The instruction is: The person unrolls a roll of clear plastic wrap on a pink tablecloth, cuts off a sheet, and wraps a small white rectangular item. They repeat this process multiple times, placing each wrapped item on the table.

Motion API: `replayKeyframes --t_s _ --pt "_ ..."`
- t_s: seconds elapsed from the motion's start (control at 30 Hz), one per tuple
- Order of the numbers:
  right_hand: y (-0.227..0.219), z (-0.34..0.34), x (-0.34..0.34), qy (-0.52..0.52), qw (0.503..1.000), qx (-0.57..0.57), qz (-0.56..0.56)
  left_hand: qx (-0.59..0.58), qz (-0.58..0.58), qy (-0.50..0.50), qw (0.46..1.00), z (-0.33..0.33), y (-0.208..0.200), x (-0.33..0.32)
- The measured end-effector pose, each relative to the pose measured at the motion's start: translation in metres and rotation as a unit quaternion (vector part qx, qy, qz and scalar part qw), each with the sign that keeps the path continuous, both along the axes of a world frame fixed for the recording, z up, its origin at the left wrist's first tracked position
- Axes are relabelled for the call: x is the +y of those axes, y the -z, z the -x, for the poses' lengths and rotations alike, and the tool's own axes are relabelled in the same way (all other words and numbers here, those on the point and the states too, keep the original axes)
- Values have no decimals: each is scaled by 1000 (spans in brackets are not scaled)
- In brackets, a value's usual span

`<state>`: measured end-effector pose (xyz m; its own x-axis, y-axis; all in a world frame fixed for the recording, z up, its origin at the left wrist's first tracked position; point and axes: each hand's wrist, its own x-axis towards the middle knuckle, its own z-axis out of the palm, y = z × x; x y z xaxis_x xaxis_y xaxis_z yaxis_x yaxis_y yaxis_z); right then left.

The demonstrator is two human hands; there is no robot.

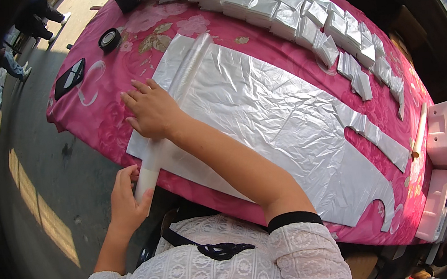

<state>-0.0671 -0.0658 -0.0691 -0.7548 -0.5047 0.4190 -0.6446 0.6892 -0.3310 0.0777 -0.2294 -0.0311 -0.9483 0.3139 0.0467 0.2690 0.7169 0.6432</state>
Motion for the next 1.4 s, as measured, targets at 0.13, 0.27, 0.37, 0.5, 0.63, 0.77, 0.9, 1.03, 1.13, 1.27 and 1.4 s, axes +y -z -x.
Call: replayKeyframes --t_s 0.13,0.27,0.37,0.5,0.63,0.77,0.9,1.03,1.13,1.27,1.4 --pt "-3 11 -27 127 969 73 201 -67 111 -46 990 8 1 5" --pt "2 -17 -8 311 887 18 339 -291 -165 -22 942 12 16 -2" --pt "-11 -41 14 182 649 -275 685 -439 -379 55 813 4 6 16" --pt "-68 -73 70 -33 494 -363 789 -565 -520 192 611 9 -2 53" --pt "-92 -93 114 67 589 -296 749 -398 -329 147 843 5 -19 104" --pt "-82 -121 138 1 532 -274 801 -484 -374 178 771 -9 -27 133" --pt "-69 -150 142 -44 461 -288 838 -622 -462 226 590 -19 -21 143" --pt "-65 -168 146 33 484 -269 832 -649 -403 272 586 -13 -16 145" --pt "-62 -177 142 166 530 -276 785 -514 -300 186 782 -23 -21 156" --pt "-40 -184 126 238 570 -272 738 -359 -281 152 877 -21 8 156" --pt "-29 -175 149 218 511 -292 779 -668 -348 130 644 -20 15 126"
